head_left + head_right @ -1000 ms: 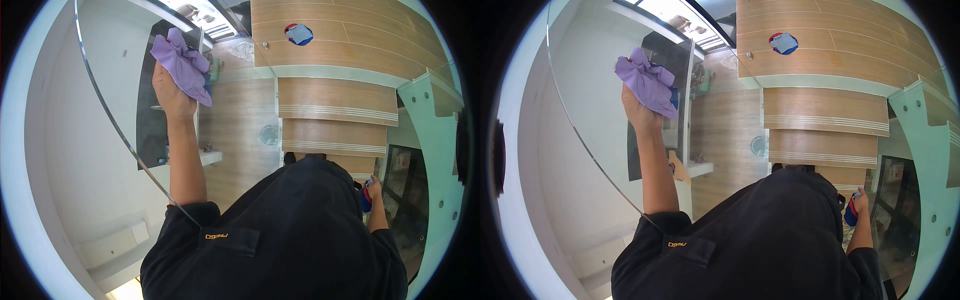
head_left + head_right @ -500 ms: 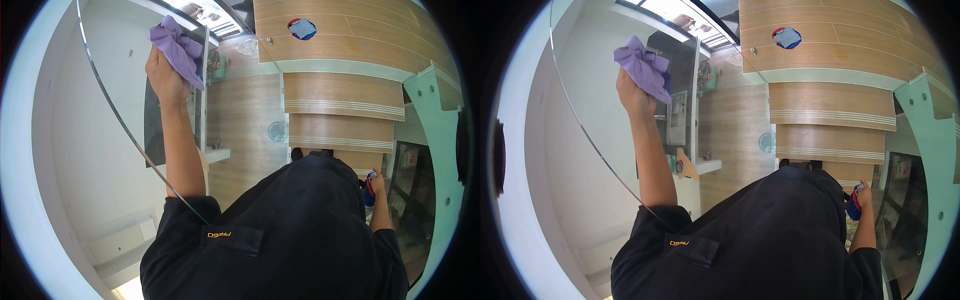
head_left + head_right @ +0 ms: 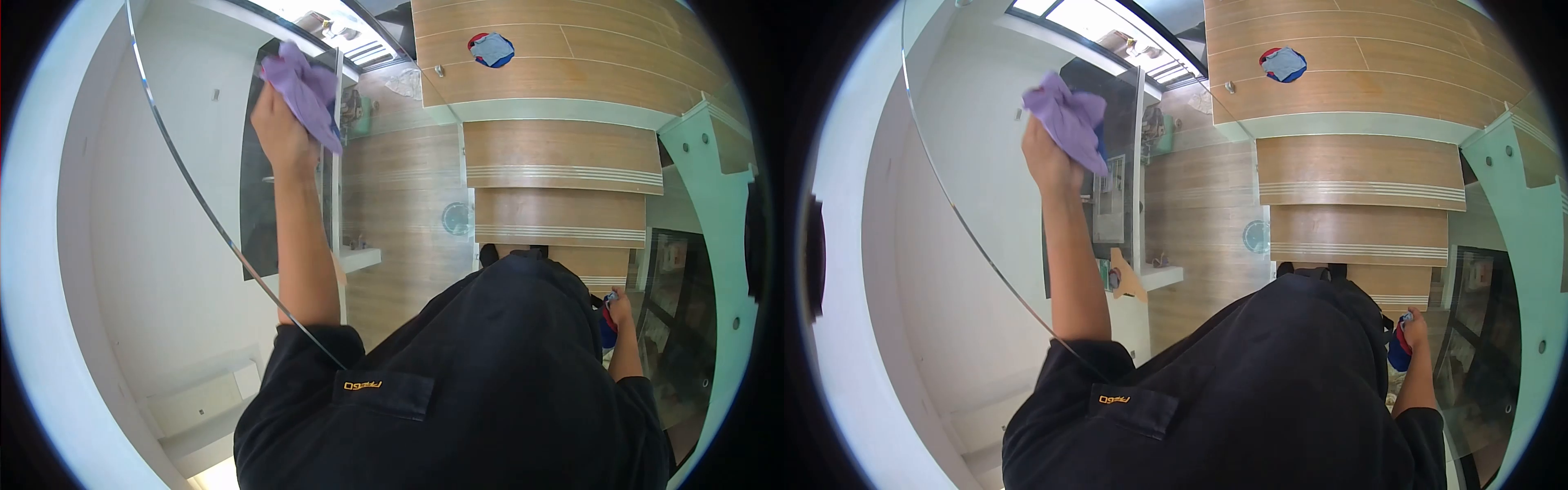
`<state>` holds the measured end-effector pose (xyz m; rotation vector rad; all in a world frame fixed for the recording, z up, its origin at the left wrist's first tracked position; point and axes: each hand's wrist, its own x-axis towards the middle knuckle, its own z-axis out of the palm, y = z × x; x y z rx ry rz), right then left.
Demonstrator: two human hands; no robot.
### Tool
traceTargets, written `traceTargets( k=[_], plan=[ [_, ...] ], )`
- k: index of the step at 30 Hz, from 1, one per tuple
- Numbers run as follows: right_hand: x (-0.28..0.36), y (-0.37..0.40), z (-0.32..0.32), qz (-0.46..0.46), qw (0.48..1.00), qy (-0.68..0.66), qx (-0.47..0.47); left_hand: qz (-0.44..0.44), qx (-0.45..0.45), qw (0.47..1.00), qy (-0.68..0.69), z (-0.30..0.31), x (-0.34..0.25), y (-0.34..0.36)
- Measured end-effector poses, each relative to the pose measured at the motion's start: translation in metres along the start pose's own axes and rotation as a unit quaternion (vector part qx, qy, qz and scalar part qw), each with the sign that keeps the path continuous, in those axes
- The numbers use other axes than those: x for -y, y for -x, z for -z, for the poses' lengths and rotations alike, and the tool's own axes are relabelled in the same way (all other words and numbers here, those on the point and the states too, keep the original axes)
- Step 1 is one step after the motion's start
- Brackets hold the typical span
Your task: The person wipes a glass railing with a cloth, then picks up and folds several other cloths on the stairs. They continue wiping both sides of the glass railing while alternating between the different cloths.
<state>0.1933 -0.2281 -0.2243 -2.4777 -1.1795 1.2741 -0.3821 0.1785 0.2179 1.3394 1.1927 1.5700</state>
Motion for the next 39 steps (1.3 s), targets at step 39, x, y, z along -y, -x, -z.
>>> traceTargets(
  k=[39],
  plan=[
    [0.485,0.094,0.063,0.423,0.668,-0.383,0.478,-0.014,0.069,0.997,0.013,0.061,-0.185,0.248]
  ],
)
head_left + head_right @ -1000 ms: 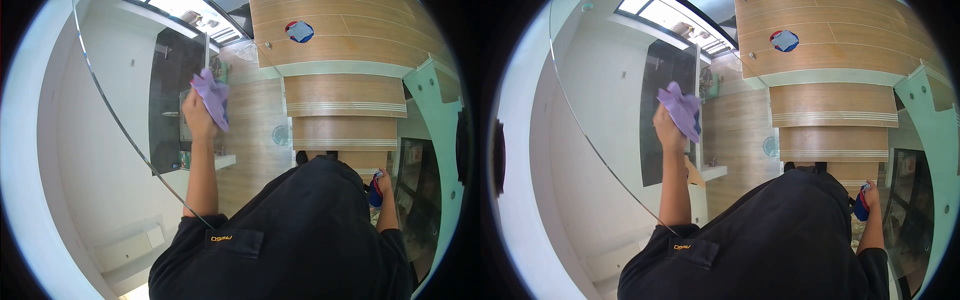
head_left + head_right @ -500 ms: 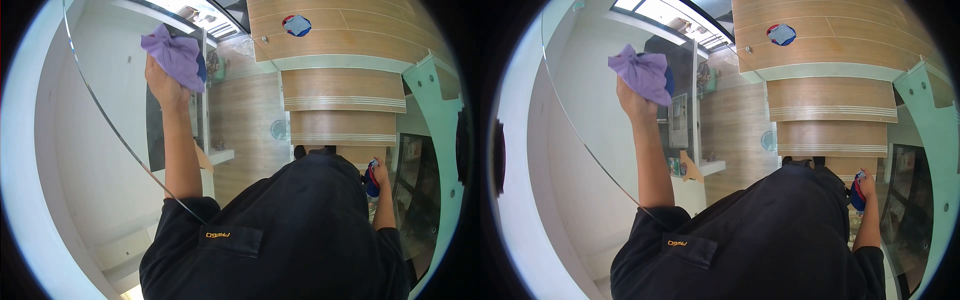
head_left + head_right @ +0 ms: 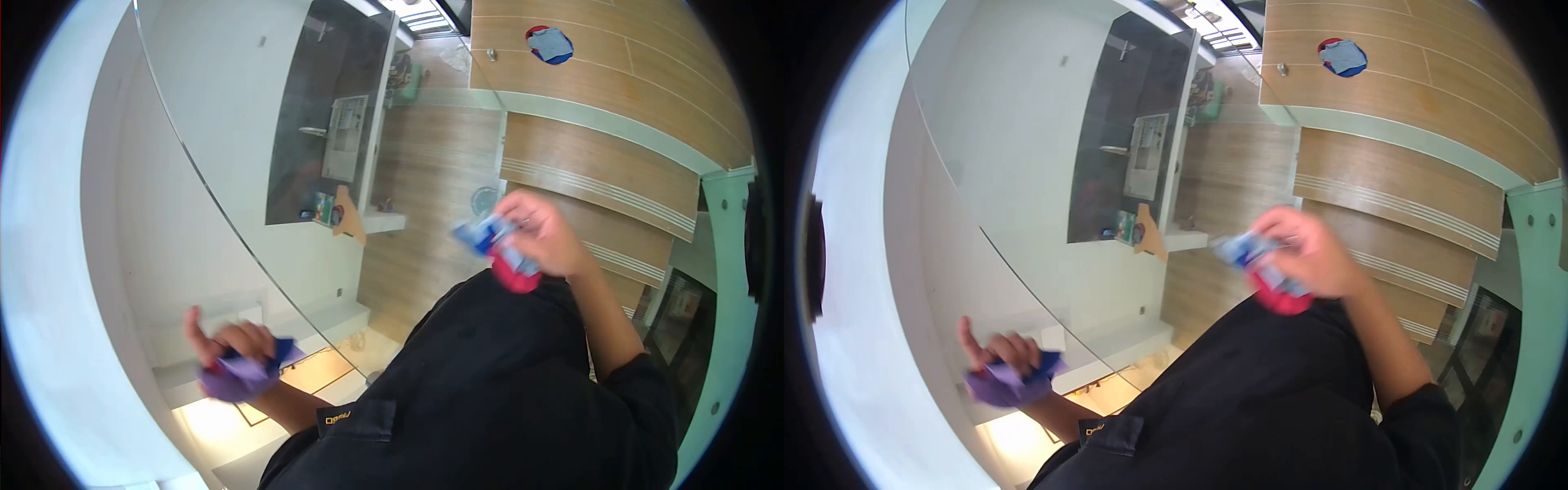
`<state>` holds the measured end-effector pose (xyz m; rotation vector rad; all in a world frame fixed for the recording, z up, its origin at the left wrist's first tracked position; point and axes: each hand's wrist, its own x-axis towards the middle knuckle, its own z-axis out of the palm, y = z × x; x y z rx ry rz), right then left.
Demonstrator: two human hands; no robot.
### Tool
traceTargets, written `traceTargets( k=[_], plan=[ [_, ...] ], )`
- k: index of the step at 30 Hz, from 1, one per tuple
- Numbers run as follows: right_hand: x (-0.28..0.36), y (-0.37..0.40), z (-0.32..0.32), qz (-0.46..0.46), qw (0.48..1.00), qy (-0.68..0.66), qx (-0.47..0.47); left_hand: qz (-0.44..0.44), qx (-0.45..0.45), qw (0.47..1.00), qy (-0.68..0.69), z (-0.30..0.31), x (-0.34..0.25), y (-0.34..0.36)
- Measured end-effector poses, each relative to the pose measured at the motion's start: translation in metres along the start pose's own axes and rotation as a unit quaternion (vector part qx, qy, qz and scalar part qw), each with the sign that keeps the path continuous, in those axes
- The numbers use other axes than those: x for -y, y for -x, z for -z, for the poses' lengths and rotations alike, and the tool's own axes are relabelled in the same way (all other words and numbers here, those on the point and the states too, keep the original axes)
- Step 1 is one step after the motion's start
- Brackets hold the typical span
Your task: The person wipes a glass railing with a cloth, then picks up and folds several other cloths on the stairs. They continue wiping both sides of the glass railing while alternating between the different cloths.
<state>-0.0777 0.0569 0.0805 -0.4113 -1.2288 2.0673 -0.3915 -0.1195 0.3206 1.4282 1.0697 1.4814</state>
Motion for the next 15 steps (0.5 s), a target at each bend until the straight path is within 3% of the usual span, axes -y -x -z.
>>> traceTargets(
  k=[1,2,3,4,5,7,9,10,11,13,15],
  plan=[
    [0.017,-0.011,-0.033,0.004,0.989,-0.118,0.084,0.039,0.065,0.996,-0.041,-0.021,0.0,0.002],
    [0.039,-0.022,-0.053,0.16,0.976,0.084,0.122,0.171,0.058,0.98,-0.081,-0.044,0.001,0.001],
    [0.055,-0.023,-0.076,0.161,0.974,0.06,0.15,0.229,0.027,0.964,-0.131,-0.063,0.016,0.005],
    [0.059,-0.03,-0.093,0.244,0.949,0.04,0.197,0.288,-0.001,0.941,-0.175,-0.083,0.031,0.009],
    [0.05,-0.036,-0.112,0.345,0.922,0.012,0.174,0.27,-0.038,0.944,-0.187,-0.088,0.044,0.013],
    [0.046,-0.034,-0.126,0.368,0.927,0.031,0.067,0.226,-0.102,0.954,-0.166,-0.094,0.062,0.02],
    [0.043,-0.019,-0.116,0.402,0.912,0.086,0.004,0.189,-0.229,0.949,-0.101,-0.091,0.07,0.032],
    [0.044,-0.014,-0.114,0.417,0.902,0.112,-0.021,0.176,-0.329,0.925,-0.072,-0.091,0.073,0.038],
    [0.043,-0.012,-0.118,0.405,0.904,0.137,0.012,0.162,-0.425,0.89,-0.042,-0.091,0.075,0.043],
    [0.044,-0.007,-0.129,0.374,0.906,0.185,0.075,0.126,-0.413,0.902,-0.011,-0.109,0.075,0.043],
    [0.035,-0.008,-0.141,0.393,0.895,0.205,0.049,0.112,-0.411,0.901,0.081,-0.129,0.075,0.033]
  ],
)
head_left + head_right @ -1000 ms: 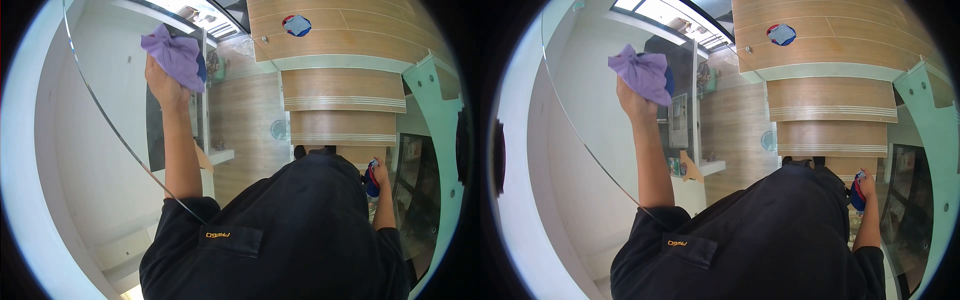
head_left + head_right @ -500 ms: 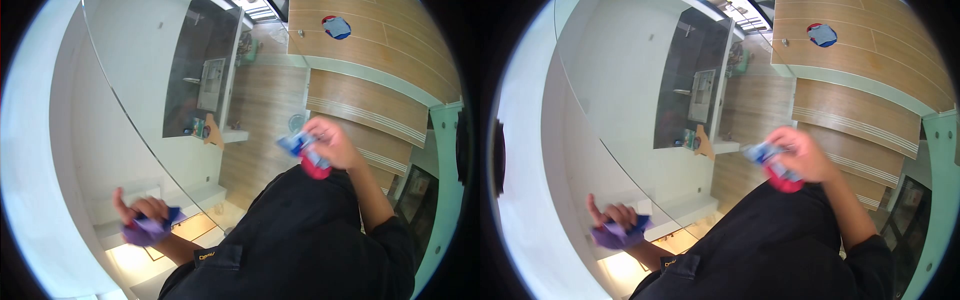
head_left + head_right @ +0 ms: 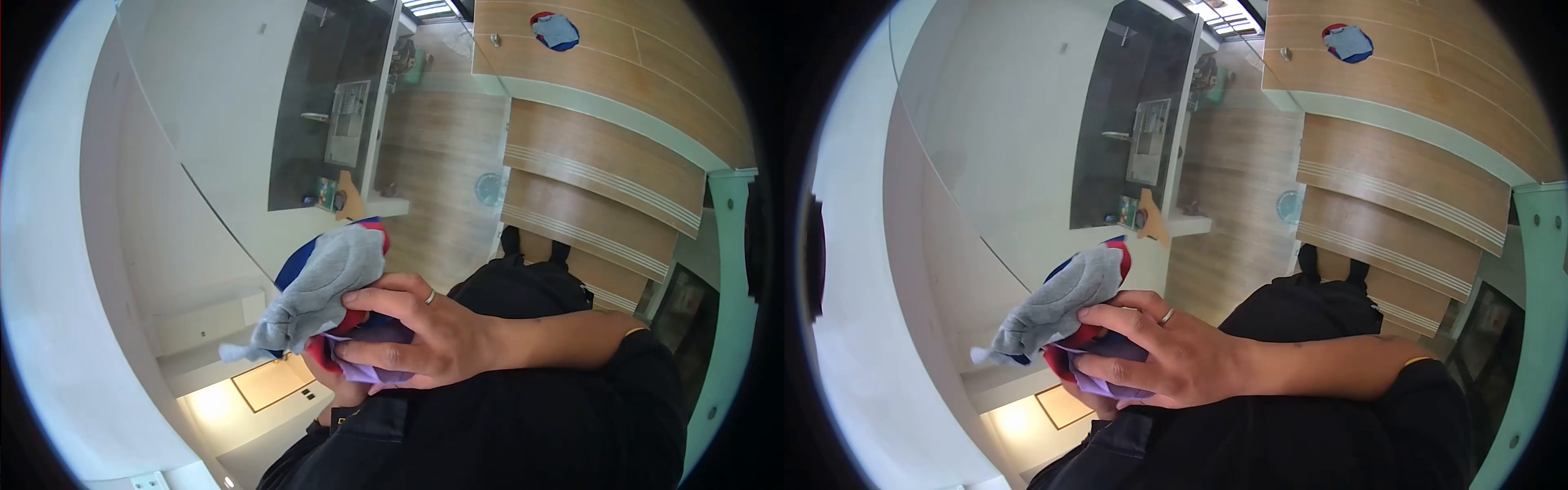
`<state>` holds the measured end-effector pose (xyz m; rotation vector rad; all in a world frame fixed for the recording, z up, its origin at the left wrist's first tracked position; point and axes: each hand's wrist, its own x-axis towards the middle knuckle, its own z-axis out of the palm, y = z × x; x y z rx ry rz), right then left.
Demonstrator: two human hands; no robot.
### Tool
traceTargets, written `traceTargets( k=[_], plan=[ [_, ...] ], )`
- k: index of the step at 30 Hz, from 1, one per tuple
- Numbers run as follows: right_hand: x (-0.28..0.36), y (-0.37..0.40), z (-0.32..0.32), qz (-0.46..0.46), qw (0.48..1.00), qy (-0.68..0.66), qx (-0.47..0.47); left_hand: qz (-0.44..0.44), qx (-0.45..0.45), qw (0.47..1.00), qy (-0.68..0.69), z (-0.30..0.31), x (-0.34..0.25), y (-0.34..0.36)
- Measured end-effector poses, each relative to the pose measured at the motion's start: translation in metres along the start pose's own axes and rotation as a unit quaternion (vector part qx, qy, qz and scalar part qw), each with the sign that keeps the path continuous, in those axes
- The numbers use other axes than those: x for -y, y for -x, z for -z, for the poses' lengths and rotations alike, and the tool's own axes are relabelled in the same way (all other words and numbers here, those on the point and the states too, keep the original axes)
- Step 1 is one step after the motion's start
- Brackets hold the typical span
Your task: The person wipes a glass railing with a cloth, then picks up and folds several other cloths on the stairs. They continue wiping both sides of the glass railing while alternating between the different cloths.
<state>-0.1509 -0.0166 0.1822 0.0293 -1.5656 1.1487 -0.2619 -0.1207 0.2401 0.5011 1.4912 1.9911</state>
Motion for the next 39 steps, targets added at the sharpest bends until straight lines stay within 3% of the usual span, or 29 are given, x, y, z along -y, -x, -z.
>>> traceTargets(
  k=[2,4,6,8,9,11,12,14,16,17,18,19,20,21,22,23,24,26,27,28,31,34,35,38,39],
  plan=[
    [-0.009,-0.001,-0.003,0.055,0.998,0.042,-0.008,0.02,0.021,0.997,0.072,-0.011,-0.001,-0.011],
    [-0.003,-0.018,0.011,0.023,0.999,-0.041,-0.021,-0.012,0.054,0.995,0.082,0.002,-0.015,-0.045],
    [-0.003,-0.019,0.025,-0.024,0.993,-0.117,-0.016,-0.137,0.114,0.984,-0.011,0.05,-0.058,-0.104],
    [-0.005,-0.015,0.054,-0.041,0.997,0.049,-0.031,-0.276,0.208,0.929,-0.131,0.112,-0.11,-0.158],
    [-0.008,-0.004,0.069,-0.094,0.986,0.13,-0.033,-0.274,0.267,0.912,-0.146,0.123,-0.132,-0.179],
    [-0.012,0.026,0.098,-0.39,0.899,0.182,-0.082,-0.172,0.373,0.904,-0.121,0.098,-0.137,-0.201],
    [-0.028,0.052,0.112,-0.416,0.869,0.239,-0.122,-0.106,0.408,0.901,-0.101,0.074,-0.129,-0.209],
    [-0.054,0.128,0.146,-0.448,0.807,0.36,-0.134,-0.006,0.263,0.963,-0.051,0.041,-0.094,-0.216],
    [-0.071,0.248,0.179,-0.478,0.72,0.484,-0.137,-0.075,0.18,0.973,-0.127,0.017,-0.045,-0.23],
    [-0.068,0.311,0.187,-0.489,0.663,0.548,-0.144,-0.194,0.163,0.941,-0.226,0.009,-0.018,-0.24],
    [-0.046,0.343,0.19,-0.58,0.625,0.486,-0.19,-0.153,0.215,0.945,-0.191,-0.003,-0.002,-0.243],
    [-0.031,0.413,0.194,-0.62,0.552,0.516,-0.21,-0.116,0.265,0.946,-0.147,-0.018,0.009,-0.245],
    [-0.007,0.468,0.187,-0.549,0.57,0.552,-0.261,-0.084,0.313,0.941,-0.098,-0.032,0.019,-0.244],
    [0.025,0.522,0.181,-0.608,0.52,0.527,-0.288,-0.058,0.294,0.952,-0.055,-0.045,0.026,-0.239],
    [0.059,0.553,0.168,-0.662,0.43,0.549,-0.273,-0.035,0.276,0.96,-0.013,-0.059,0.031,-0.234],
    [0.092,0.564,0.149,-0.689,0.369,0.534,-0.321,-0.013,0.26,0.965,0.03,-0.066,0.029,-0.226],
    [0.115,0.613,0.14,-0.697,0.285,0.585,-0.301,-0.008,0.235,0.971,0.051,-0.07,0.032,-0.222],
    [0.142,0.665,0.125,-0.73,0.233,0.531,-0.362,0.006,0.193,0.977,0.089,-0.075,0.045,-0.225],
    [0.148,0.658,0.109,-0.708,0.22,0.576,-0.344,0.013,0.174,0.979,0.109,-0.077,0.05,-0.228],
    [0.156,0.638,0.098,-0.725,0.249,0.547,-0.338,0.022,0.192,0.972,0.135,-0.073,0.063,-0.235],
    [0.141,0.466,0.079,-0.766,0.381,0.405,-0.324,0.052,0.236,0.954,0.177,-0.073,0.088,-0.249],
    [0.116,0.497,0.096,-0.732,0.404,0.501,-0.224,0.025,0.302,0.948,0.097,-0.072,0.081,-0.239],
    [0.106,0.487,0.104,-0.728,0.417,0.511,-0.188,0.043,0.288,0.947,0.134,-0.073,0.084,-0.239],
    [0.087,0.416,0.102,-0.689,0.483,0.45,-0.297,-0.023,0.294,0.954,-0.049,-0.071,0.082,-0.252],
    [0.086,0.425,0.104,-0.694,0.482,0.452,-0.286,-0.05,0.302,0.951,-0.048,-0.081,0.085,-0.262]
  ],
)
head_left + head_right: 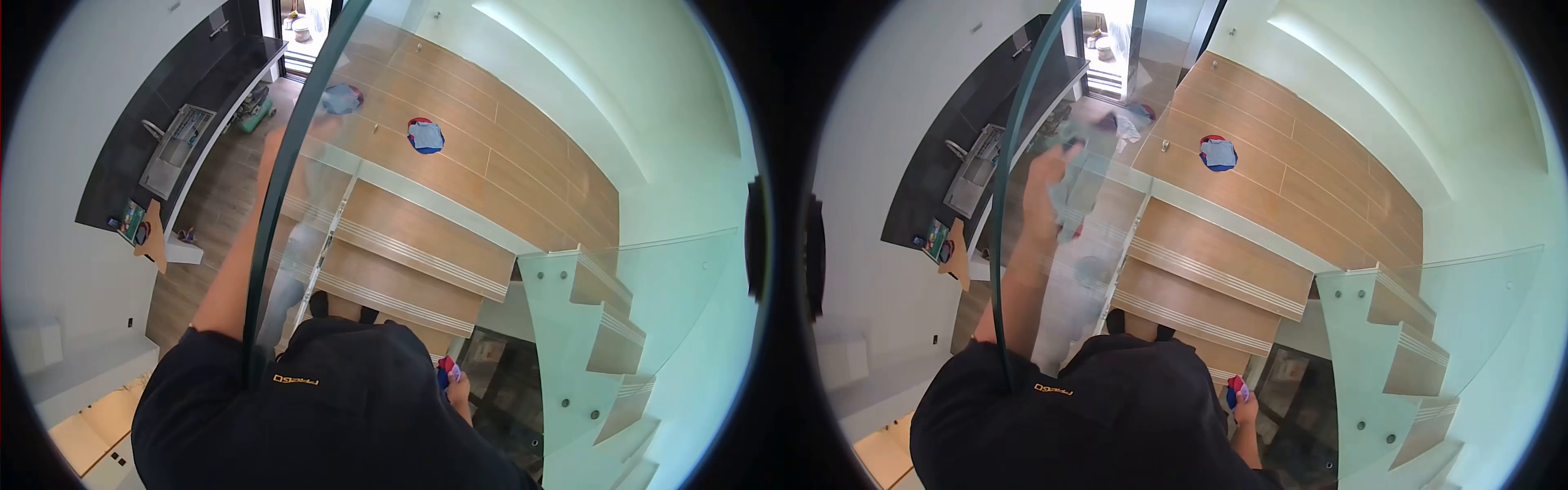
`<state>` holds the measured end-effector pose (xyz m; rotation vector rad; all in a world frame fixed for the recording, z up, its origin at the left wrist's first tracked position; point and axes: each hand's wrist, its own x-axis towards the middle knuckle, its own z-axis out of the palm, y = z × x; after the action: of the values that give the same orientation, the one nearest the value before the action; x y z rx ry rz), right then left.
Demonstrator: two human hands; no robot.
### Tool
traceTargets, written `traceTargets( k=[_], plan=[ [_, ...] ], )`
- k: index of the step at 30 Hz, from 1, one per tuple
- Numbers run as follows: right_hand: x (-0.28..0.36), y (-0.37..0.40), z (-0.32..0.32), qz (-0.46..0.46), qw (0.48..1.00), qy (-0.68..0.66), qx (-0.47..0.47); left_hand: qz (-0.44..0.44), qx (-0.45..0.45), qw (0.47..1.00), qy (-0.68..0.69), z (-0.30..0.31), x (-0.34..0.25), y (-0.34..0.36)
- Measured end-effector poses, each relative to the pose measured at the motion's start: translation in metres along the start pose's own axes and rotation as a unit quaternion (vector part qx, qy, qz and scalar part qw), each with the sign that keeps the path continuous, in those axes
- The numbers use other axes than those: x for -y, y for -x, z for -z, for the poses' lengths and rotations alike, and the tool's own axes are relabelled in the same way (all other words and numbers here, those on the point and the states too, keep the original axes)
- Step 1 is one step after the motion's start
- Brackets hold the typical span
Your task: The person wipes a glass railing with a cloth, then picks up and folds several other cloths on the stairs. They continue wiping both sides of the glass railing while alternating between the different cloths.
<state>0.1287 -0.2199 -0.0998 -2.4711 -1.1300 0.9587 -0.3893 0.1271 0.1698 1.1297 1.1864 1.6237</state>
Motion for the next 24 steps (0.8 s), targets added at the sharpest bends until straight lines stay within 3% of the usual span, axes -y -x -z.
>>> traceTargets(
  k=[1,3,5,7,8,10,14,19,24],
  plan=[
    [-0.008,-0.008,-0.001,0.005,1.0,0.013,0.006,-0.026,0.007,1.0,-0.007,-0.004,0.0,-0.013],
    [-0.016,-0.023,0.004,0.013,0.999,0.032,0.011,-0.025,-0.041,0.99,0.131,-0.027,-0.002,-0.027],
    [-0.019,-0.026,0.008,0.007,0.999,0.041,0.013,-0.055,-0.005,0.998,0.035,-0.028,-0.005,-0.035],
    [0.001,-0.023,0.015,-0.011,0.999,0.028,0.013,-0.005,0.022,0.999,0.023,-0.028,-0.025,-0.03],
    [0.007,-0.018,0.019,-0.022,0.999,0.022,0.014,0.062,0.029,0.996,0.061,-0.028,-0.038,-0.013],
    [0.016,-0.02,0.019,-0.025,0.999,0.03,0.036,0.091,0.038,0.991,0.091,-0.029,-0.049,-0.01],
    [0.016,-0.036,0.021,0.002,0.989,0.136,0.055,-0.033,0.031,0.997,0.067,-0.027,-0.03,-0.02],
    [0.034,-0.066,0.019,0.047,0.995,0.075,0.049,-0.069,0.104,0.992,0.019,-0.01,0.016,-0.078],
    [0.047,-0.091,0.007,0.074,0.995,0.038,0.06,-0.175,0.059,0.969,-0.167,-0.005,0.012,-0.035]
  ],
)
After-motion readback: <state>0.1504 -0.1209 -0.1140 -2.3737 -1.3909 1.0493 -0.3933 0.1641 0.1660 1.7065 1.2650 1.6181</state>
